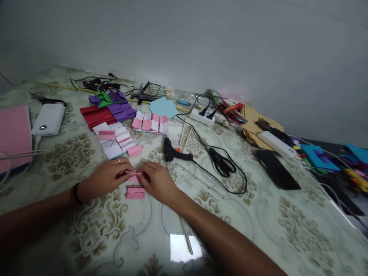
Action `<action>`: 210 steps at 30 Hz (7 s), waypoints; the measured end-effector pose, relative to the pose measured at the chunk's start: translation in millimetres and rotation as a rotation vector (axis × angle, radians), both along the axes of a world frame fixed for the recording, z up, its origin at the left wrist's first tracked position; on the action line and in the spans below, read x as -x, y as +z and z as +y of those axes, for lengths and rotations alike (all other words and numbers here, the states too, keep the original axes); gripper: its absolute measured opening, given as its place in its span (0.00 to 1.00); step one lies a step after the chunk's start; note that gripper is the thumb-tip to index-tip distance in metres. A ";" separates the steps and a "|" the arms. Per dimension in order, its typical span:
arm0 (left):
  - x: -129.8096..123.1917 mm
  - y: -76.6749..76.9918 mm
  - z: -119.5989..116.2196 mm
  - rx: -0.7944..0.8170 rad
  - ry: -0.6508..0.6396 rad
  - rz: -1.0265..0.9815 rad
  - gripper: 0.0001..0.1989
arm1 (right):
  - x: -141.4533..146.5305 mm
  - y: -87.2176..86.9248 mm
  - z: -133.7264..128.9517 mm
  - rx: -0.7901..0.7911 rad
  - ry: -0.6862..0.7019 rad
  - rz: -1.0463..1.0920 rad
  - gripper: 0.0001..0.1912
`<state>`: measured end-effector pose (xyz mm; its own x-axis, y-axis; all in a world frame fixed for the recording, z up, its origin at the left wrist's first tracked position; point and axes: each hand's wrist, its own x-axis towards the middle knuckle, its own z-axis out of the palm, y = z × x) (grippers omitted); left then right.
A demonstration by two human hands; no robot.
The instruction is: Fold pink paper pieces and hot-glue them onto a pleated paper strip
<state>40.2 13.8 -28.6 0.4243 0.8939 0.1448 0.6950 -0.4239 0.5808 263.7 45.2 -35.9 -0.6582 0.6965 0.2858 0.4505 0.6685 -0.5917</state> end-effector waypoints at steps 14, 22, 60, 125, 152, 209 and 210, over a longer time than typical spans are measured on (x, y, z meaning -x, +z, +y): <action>4.0 3.2 0.9 -0.071 0.057 -0.096 0.08 | -5.4 7.8 -4.6 0.068 -0.084 0.106 0.10; 1.0 5.1 -3.6 -0.108 -0.057 -0.069 0.14 | -2.4 5.3 -10.7 -0.026 0.073 0.066 0.07; 5.0 10.8 -1.8 -0.078 0.135 -0.154 0.07 | -76.0 61.3 52.2 0.093 -0.371 -0.034 0.17; 9.9 16.1 5.7 0.246 0.249 -0.300 0.12 | -24.8 16.2 12.6 0.003 0.154 0.015 0.15; 11.7 17.4 5.8 0.285 0.273 -0.352 0.14 | -31.3 15.5 14.3 0.083 0.131 0.042 0.11; 7.2 15.9 -2.0 -0.109 -0.086 -0.216 0.06 | -10.7 11.0 -3.4 0.060 0.056 0.064 0.11; 6.8 16.0 -1.8 -0.102 -0.093 -0.207 0.05 | -10.4 8.6 -3.0 0.056 0.058 0.059 0.11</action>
